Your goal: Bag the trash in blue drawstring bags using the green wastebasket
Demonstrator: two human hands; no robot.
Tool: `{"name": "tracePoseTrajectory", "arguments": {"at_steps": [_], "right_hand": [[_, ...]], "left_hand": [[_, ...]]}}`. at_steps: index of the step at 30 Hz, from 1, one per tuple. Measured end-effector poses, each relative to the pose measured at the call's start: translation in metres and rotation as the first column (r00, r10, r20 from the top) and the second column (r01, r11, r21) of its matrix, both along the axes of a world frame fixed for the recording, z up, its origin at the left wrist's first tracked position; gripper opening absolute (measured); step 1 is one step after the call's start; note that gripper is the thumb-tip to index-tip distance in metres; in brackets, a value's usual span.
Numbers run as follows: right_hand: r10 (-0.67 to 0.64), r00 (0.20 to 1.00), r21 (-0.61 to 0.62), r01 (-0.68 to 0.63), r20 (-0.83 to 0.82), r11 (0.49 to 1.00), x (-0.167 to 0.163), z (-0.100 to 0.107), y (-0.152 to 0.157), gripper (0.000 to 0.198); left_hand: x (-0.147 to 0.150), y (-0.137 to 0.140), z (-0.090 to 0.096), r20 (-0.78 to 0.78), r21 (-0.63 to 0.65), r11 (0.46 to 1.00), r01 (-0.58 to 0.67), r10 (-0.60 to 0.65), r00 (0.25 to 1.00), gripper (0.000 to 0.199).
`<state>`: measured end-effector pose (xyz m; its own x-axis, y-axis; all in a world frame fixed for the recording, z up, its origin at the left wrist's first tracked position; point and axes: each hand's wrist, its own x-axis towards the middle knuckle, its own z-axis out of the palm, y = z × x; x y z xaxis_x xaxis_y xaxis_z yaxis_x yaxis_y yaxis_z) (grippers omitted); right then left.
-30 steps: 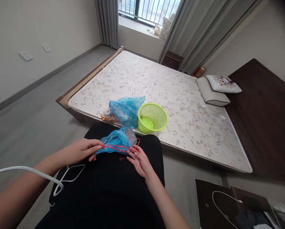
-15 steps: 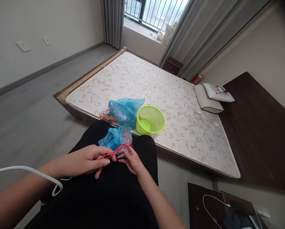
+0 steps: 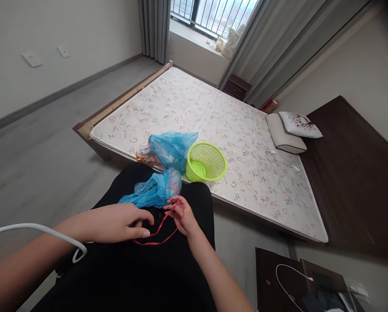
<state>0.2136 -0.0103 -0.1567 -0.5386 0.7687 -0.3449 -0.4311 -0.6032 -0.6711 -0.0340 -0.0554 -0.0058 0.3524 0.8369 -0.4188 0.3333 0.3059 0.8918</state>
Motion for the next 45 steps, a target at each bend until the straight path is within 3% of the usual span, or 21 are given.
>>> {"name": "tracePoseTrajectory", "arguments": {"at_steps": [3,6,10,15,19,25,29,31,35,40,45], "right_hand": [[-0.023,0.999,-0.015,0.024,0.024,1.0,0.003,-0.002,0.001,0.025],[0.017,1.0,0.003,-0.017,0.022,1.0,0.005,-0.003,0.0,0.028],[0.169,0.985,0.063,-0.17,0.016,0.983,0.006,-0.001,0.001,0.042],[0.19,0.98,0.134,-0.196,0.054,0.971,0.006,0.006,0.002,0.055],[0.217,0.975,0.143,-0.222,0.045,0.965,0.003,0.009,0.001,0.066],[0.236,0.97,0.139,-0.241,0.05,0.961,0.002,0.004,0.0,0.054],[0.203,0.979,0.125,-0.204,0.026,0.971,0.003,-0.001,0.001,0.038],[0.158,0.987,0.085,-0.159,0.009,0.984,0.005,-0.003,0.002,0.031],[0.022,0.999,-0.016,-0.023,-0.048,1.0,0.008,-0.008,0.008,0.036],[-0.134,0.984,-0.147,0.116,-0.117,0.982,0.018,-0.017,0.016,0.045],[-0.185,0.972,-0.195,0.155,-0.143,0.968,0.023,-0.019,0.019,0.044]], "left_hand": [[0.013,0.006,-0.011,0.0,-0.028,0.993,0.112,-0.112,0.994,0.03],[0.031,0.012,-0.03,-0.018,-0.003,0.997,0.08,-0.08,0.997,0.04],[0.05,0.014,-0.06,-0.016,0.049,0.998,0.049,-0.049,0.999,0.048],[0.059,0.009,-0.085,0.082,-0.138,0.99,-0.013,0.024,0.996,0.076],[0.057,0.005,-0.095,0.227,-0.252,0.965,-0.074,0.134,0.965,0.076],[0.054,0.003,-0.088,0.309,-0.324,0.946,0.017,0.089,0.947,0.09],[0.052,0.002,-0.079,0.277,-0.304,0.951,0.058,0.03,0.96,0.063],[0.05,0.002,-0.08,0.262,-0.296,0.955,0.029,0.052,0.964,0.053],[0.042,0.004,-0.076,0.232,-0.254,0.964,-0.078,0.139,0.963,0.055],[0.02,0.008,-0.05,0.234,-0.24,0.931,-0.274,0.33,0.915,0.053],[-0.004,0.008,-0.036,0.084,-0.185,0.964,-0.192,0.21,0.974,0.042]]}}
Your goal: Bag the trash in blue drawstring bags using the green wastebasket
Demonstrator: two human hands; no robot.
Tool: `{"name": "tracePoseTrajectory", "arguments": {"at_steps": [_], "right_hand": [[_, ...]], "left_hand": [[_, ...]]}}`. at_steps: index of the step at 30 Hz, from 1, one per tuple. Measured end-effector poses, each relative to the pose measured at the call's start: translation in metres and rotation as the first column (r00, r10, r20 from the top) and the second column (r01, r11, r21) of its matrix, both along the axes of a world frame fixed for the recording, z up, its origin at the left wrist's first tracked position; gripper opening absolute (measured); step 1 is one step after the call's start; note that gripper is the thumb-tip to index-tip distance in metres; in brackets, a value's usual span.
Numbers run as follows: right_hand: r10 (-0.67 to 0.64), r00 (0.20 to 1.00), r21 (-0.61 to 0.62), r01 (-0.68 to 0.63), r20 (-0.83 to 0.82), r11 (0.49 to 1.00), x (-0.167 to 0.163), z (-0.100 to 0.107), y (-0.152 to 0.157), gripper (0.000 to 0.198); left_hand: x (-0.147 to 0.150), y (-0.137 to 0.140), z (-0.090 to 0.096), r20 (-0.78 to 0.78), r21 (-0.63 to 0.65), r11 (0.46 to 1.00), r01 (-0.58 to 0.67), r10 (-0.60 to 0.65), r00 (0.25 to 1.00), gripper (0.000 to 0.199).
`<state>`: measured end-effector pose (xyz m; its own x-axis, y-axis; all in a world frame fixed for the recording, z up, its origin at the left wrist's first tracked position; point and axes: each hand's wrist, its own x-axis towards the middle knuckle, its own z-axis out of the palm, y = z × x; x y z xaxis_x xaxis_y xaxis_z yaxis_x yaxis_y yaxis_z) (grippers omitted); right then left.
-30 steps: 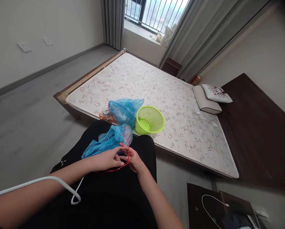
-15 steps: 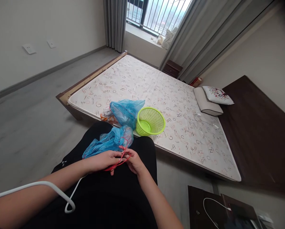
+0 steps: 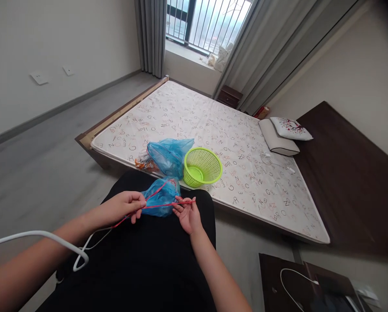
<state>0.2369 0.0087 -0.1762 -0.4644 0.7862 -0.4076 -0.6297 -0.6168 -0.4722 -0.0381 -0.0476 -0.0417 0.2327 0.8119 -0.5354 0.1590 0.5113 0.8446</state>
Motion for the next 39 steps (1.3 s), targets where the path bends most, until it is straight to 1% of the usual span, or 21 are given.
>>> {"name": "tracePoseTrajectory", "arguments": {"at_steps": [1,2,4,6,9,12,14,16,18,21,24,28,30,32,35,39], "right_hand": [[0.001,1.0,0.0,-0.001,-0.008,1.0,0.0,0.0,0.0,0.046],[0.001,1.0,-0.004,-0.001,-0.017,1.0,0.001,0.001,0.001,0.048],[-0.015,0.999,-0.025,0.014,-0.036,1.0,0.002,0.001,0.002,0.051],[-0.046,0.997,-0.056,0.042,-0.057,0.998,0.005,0.001,0.003,0.056],[-0.106,0.991,-0.101,0.097,-0.079,0.99,0.009,0.001,0.005,0.06],[-0.174,0.982,-0.15,0.161,-0.076,0.975,0.011,0.001,0.005,0.058],[-0.197,0.979,-0.16,0.185,-0.062,0.97,0.011,0.001,0.004,0.058],[-0.189,0.981,-0.152,0.18,-0.045,0.972,0.011,0.002,0.004,0.06],[-0.172,0.984,-0.149,0.165,-0.035,0.975,0.01,0.003,0.004,0.061],[-0.177,0.983,-0.153,0.169,-0.039,0.974,0.01,0.002,0.004,0.061],[-0.185,0.981,-0.151,0.175,-0.054,0.973,0.011,0.001,0.006,0.063],[-0.178,0.982,-0.152,0.166,-0.066,0.974,0.012,-0.001,0.006,0.064],[-0.174,0.982,-0.153,0.161,-0.072,0.975,0.012,-0.002,0.006,0.063],[-0.169,0.982,-0.152,0.156,-0.08,0.976,0.012,-0.004,0.005,0.061],[-0.165,0.982,-0.151,0.151,-0.091,0.977,0.012,-0.005,0.005,0.057],[-0.166,0.982,-0.153,0.15,-0.092,0.977,0.012,-0.004,0.006,0.056]], "left_hand": [[-0.003,0.0,0.0,-0.039,0.011,1.0,0.017,-0.017,0.999,0.042],[-0.005,0.001,-0.001,-0.056,0.018,1.0,0.005,-0.004,0.998,0.042],[-0.007,0.002,-0.004,-0.03,0.026,0.995,-0.096,0.097,0.995,0.043],[-0.009,0.003,-0.006,0.039,0.036,0.973,-0.228,0.226,0.973,0.045],[-0.015,0.005,-0.004,0.184,0.06,0.927,-0.369,0.353,0.917,0.043],[-0.028,0.007,0.006,0.326,0.083,0.863,-0.499,0.449,0.832,0.037],[-0.039,0.008,0.013,0.375,0.098,0.82,-0.564,0.494,0.784,0.03],[-0.048,0.009,0.018,0.405,0.096,0.79,-0.605,0.524,0.749,0.022],[-0.054,0.008,0.02,0.42,0.09,0.784,-0.615,0.53,0.737,0.018],[-0.055,0.006,0.018,0.422,0.084,0.807,-0.585,0.503,0.754,0.018],[-0.052,0.004,0.014,0.42,0.074,0.83,-0.553,0.477,0.772,0.025],[-0.049,0.002,0.011,0.403,0.056,0.834,-0.549,0.484,0.776,0.035],[-0.047,0.001,0.013,0.391,0.071,0.845,-0.531,0.466,0.794,0.04],[-0.044,0.0,0.018,0.387,0.096,0.865,-0.492,0.423,0.819,0.046],[-0.041,-0.001,0.024,0.382,0.128,0.896,-0.426,0.352,0.854,0.05],[-0.039,0.0,0.025,0.365,0.147,0.906,-0.397,0.324,0.873,0.057]]}}
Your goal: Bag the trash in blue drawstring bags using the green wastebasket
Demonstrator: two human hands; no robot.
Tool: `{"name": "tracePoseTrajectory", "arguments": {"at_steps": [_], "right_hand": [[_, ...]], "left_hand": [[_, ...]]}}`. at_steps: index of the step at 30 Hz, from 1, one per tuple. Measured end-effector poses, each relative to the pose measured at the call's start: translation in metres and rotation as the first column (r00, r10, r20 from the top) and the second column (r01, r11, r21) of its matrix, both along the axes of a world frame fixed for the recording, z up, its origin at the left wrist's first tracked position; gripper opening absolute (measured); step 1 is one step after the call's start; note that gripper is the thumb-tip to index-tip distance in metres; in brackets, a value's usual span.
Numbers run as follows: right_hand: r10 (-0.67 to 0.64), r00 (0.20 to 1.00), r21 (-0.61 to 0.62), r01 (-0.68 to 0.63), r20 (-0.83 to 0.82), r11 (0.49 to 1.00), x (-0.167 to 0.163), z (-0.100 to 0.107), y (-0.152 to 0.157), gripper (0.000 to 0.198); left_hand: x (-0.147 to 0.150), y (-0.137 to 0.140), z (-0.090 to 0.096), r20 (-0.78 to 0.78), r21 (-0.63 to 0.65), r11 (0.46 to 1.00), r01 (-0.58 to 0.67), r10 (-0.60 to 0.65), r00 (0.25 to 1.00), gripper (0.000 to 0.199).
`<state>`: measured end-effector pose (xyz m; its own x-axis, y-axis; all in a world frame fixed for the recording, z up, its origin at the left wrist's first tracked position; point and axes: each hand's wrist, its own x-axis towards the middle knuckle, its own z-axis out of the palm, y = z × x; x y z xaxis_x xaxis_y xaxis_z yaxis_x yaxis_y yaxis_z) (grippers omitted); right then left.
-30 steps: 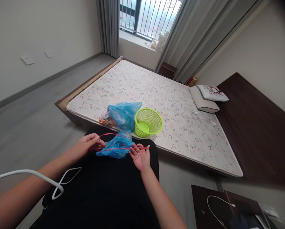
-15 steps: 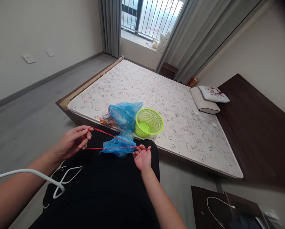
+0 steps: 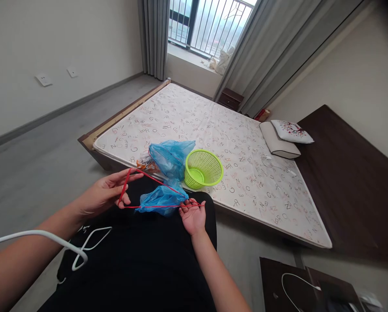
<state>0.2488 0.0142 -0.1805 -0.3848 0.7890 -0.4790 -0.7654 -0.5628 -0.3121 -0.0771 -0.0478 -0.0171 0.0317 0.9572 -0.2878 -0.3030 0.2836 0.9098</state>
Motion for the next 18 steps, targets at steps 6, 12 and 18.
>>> {"name": "tracePoseTrajectory", "arguments": {"at_steps": [6,12,18], "right_hand": [[-0.002,1.0,-0.018,0.002,0.007,1.0,-0.001,0.007,0.0,0.06],[0.008,1.0,-0.001,-0.008,0.022,1.0,-0.004,0.01,0.0,0.065],[0.009,1.0,0.005,-0.01,0.01,1.0,-0.004,0.01,-0.001,0.062]], "left_hand": [[0.001,0.001,-0.009,0.001,-0.003,1.0,0.008,-0.008,1.0,0.075],[0.001,0.001,-0.016,0.021,0.004,0.998,0.058,-0.058,0.998,0.082],[0.008,0.002,-0.017,0.028,0.031,0.999,0.039,-0.04,0.999,0.086]]}}
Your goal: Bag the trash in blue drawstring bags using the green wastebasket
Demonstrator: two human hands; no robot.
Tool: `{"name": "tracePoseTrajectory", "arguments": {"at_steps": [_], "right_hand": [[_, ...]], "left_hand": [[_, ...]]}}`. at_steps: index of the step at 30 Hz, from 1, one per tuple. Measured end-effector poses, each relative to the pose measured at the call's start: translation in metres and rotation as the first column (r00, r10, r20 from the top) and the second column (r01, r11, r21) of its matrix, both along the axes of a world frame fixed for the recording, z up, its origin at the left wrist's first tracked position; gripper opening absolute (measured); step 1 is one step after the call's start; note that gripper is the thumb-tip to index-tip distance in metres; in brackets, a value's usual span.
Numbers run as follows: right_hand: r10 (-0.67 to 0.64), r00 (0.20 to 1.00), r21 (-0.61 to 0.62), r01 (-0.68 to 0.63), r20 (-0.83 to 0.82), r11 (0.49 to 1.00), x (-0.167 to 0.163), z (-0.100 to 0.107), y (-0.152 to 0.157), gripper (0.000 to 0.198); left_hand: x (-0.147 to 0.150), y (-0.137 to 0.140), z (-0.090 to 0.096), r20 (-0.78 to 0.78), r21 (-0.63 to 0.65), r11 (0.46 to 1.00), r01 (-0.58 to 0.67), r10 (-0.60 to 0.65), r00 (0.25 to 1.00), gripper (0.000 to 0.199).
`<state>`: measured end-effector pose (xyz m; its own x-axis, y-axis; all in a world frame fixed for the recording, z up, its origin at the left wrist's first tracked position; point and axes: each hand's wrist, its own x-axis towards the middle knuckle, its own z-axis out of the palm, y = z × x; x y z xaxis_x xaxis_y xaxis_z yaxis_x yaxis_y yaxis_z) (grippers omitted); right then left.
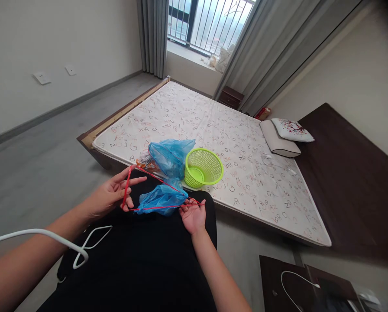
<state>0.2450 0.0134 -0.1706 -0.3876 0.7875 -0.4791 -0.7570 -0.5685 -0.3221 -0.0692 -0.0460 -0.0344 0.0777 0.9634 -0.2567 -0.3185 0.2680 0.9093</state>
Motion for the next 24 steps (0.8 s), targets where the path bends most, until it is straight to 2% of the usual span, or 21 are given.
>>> {"name": "tracePoseTrajectory", "arguments": {"at_steps": [12,19,24], "right_hand": [[-0.007,1.0,-0.013,0.007,0.012,1.0,-0.0007,-0.0001,0.0008,0.06],[0.001,1.0,-0.002,0.0,0.011,1.0,0.0,-0.0012,0.0003,0.059],[0.001,1.0,0.002,-0.001,0.01,1.0,-0.0001,-0.0033,0.0006,0.059]], "left_hand": [[-0.0018,-0.0007,-0.0078,0.017,-0.021,0.999,0.033,-0.032,0.999,0.095],[0.0037,-0.004,-0.003,0.018,-0.024,0.999,0.026,-0.026,1.0,0.099],[0.0008,-0.0042,-0.0068,0.002,-0.001,1.0,0.021,-0.021,1.0,0.098]]}}
